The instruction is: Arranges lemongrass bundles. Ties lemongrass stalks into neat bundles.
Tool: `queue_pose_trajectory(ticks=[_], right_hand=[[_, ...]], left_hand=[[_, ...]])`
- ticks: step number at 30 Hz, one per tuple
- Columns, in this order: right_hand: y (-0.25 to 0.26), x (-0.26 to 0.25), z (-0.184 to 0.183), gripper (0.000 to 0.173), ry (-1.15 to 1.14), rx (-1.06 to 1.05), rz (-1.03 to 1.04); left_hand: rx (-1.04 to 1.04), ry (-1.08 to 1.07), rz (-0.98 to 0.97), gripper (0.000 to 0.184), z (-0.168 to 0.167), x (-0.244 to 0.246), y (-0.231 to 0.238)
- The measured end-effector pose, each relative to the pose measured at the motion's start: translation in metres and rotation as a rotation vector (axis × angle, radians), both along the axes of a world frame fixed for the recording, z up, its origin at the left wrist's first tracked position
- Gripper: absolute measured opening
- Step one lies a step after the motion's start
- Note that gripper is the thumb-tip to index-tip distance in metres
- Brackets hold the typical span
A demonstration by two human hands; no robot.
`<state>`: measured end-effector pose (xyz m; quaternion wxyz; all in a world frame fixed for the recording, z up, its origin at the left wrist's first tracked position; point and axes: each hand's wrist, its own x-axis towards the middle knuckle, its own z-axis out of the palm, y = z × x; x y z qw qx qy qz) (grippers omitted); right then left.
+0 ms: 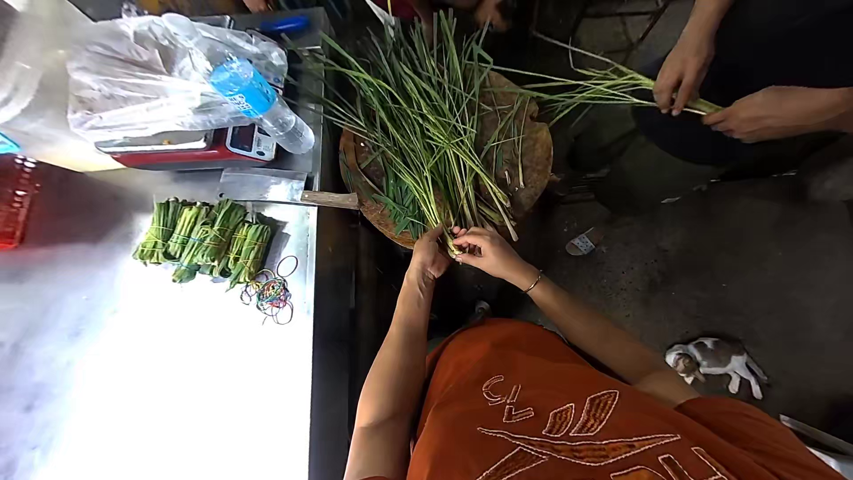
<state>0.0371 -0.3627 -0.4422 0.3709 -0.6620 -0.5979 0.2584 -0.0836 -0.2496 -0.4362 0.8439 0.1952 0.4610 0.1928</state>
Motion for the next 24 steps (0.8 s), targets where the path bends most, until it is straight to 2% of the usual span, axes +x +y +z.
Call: queue_pose_trajectory(ticks=[4, 7, 13, 16, 18, 21, 24], right_hand=[[-0.003, -0.004, -0.007, 0.039, 0.048, -0.091, 0.008], [-0.004, -0.018, -0.010, 0.044, 0.108, -0.206, -0.060], [0.009, -0.023, -0.008, 0.035, 0.190, -0.443, -0.082], [0.012, -0.001, 0.010, 0.029, 0.227, -0.346, -0.210], [0.021, 0.016, 0.011, 0.028, 0.167, -0.222, -0.308], [0.047, 0.029, 0.024, 0.027, 0.051, -0.142, -0.410], [0.063, 0.025, 0.012, 0.029, -0.093, -0.190, -0.355]], left_hand=[[0.090, 0.015, -0.064, 0.027, -0.010, -0.006, 0.001], [0.156, 0.065, -0.097, 0.026, -0.016, -0.011, -0.001], [0.130, 0.127, -0.091, 0.033, -0.031, -0.027, -0.002], [0.072, 0.104, -0.073, 0.029, -0.032, -0.038, 0.005], [0.069, 0.127, -0.058, 0.026, -0.032, -0.046, 0.010], [0.124, 0.186, -0.059, 0.023, -0.026, -0.056, 0.018], [0.168, 0.212, -0.075, 0.024, -0.029, -0.063, 0.028]])
